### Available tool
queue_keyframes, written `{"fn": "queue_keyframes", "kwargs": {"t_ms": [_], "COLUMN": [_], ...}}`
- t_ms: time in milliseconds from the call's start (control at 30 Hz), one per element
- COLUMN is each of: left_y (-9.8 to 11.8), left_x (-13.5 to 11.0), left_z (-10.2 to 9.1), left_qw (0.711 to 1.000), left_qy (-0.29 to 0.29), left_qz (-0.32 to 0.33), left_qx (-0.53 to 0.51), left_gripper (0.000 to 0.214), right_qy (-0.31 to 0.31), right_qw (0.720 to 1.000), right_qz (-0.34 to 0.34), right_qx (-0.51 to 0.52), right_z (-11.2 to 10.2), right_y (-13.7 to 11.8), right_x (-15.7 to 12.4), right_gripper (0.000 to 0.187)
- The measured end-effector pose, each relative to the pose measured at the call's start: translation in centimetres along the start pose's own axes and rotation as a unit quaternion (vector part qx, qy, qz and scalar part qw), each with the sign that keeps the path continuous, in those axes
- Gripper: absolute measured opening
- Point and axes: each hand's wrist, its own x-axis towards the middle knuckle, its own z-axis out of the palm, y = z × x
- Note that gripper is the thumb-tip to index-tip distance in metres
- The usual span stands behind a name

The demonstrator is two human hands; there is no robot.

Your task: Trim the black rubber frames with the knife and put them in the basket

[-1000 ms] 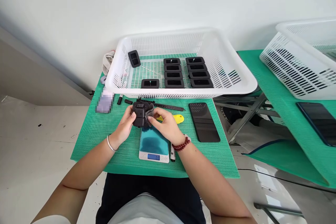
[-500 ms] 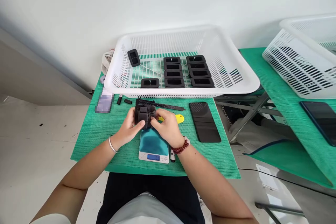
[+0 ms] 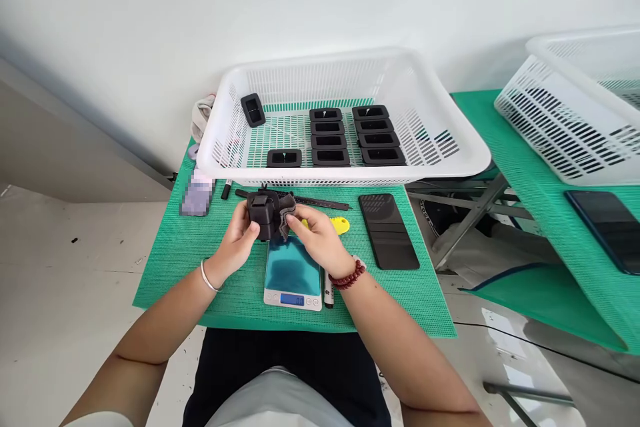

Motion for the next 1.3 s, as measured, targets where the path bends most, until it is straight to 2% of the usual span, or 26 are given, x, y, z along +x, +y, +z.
{"fn": "queue_keyframes", "kwargs": {"t_ms": [133,300,500,800,1000,1133,1300], "left_y": [-0.4,-0.9,-1.3,-1.2,-1.0,-1.1,-1.2], "left_x": [0.0,-0.1,-0.2,-0.3,-0.2,-0.2,-0.1], "left_z": [0.0,0.2,0.1,0.3,0.1,0.1,0.4], "left_qw": [1.000,0.999,0.997,0.998,0.998,0.996,0.998], "left_qy": [-0.018,-0.045,-0.072,-0.047,-0.058,-0.083,-0.049], "left_qz": [0.009,0.003,-0.010,-0.011,-0.010,-0.022,-0.021], "left_qx": [0.003,0.006,0.026,0.028,0.017,0.027,0.026], "left_gripper": [0.054,0.049,0.046,0.049,0.048,0.045,0.049], "right_qy": [0.007,0.043,0.057,0.071,0.051,0.067,0.098], "right_qw": [0.999,0.996,0.988,0.974,0.984,0.978,0.967], "right_qz": [-0.004,0.000,-0.025,-0.079,-0.045,-0.036,-0.066], "right_qx": [-0.038,-0.081,-0.143,-0.200,-0.163,-0.194,-0.225], "right_z": [0.3,0.5,0.5,0.7,0.4,0.5,0.9], "right_y": [-0.2,-0.3,-0.3,-0.5,-0.4,-0.3,-0.7], "right_x": [0.0,-0.1,-0.2,-0.3,-0.2,-0.3,-0.4], "right_gripper": [0.029,0.025,0.023,0.026,0.026,0.027,0.028]}}
